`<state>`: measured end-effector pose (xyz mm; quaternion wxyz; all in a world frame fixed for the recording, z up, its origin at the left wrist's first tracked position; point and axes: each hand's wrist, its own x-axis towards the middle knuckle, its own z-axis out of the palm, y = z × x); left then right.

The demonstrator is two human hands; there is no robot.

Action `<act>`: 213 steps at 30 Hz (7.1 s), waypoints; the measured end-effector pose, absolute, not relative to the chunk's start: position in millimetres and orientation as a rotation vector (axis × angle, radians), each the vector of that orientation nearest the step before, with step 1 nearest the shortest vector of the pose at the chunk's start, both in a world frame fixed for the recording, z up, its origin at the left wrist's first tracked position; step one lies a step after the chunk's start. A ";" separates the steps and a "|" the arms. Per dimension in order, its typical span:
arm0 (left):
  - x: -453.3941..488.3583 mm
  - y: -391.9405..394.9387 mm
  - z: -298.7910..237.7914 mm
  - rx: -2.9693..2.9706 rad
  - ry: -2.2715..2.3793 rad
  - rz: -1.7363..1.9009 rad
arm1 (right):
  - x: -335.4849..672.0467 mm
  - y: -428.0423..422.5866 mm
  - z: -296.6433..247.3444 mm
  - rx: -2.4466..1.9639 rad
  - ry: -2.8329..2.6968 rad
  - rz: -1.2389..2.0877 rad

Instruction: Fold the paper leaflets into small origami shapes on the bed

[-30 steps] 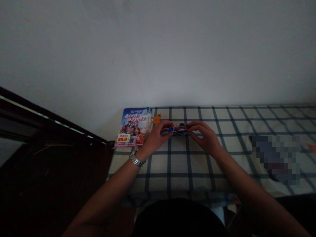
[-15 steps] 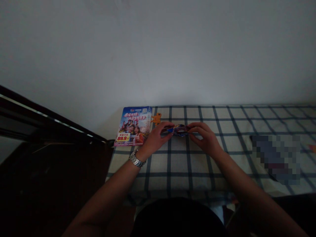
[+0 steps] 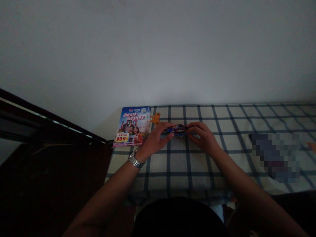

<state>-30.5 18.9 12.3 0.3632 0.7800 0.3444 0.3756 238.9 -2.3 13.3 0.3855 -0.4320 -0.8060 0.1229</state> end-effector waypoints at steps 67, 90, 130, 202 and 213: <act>-26.7 26.9 -0.3 1.933 1.019 0.997 | 236.7 4.8 -6.1 -1.202 -1.811 0.744; -20.7 25.1 4.3 1.944 1.061 1.037 | 230.3 8.6 -7.7 -1.234 -1.753 0.733; -21.0 24.6 4.1 1.987 1.162 1.048 | 228.0 3.6 -6.3 -1.177 -1.818 0.664; 51.3 40.7 17.9 2.599 0.865 0.866 | 317.4 -14.8 9.8 -1.456 -1.764 0.236; 40.8 42.2 -5.1 2.587 0.908 0.772 | 355.0 13.5 -2.7 -1.719 -1.533 -0.068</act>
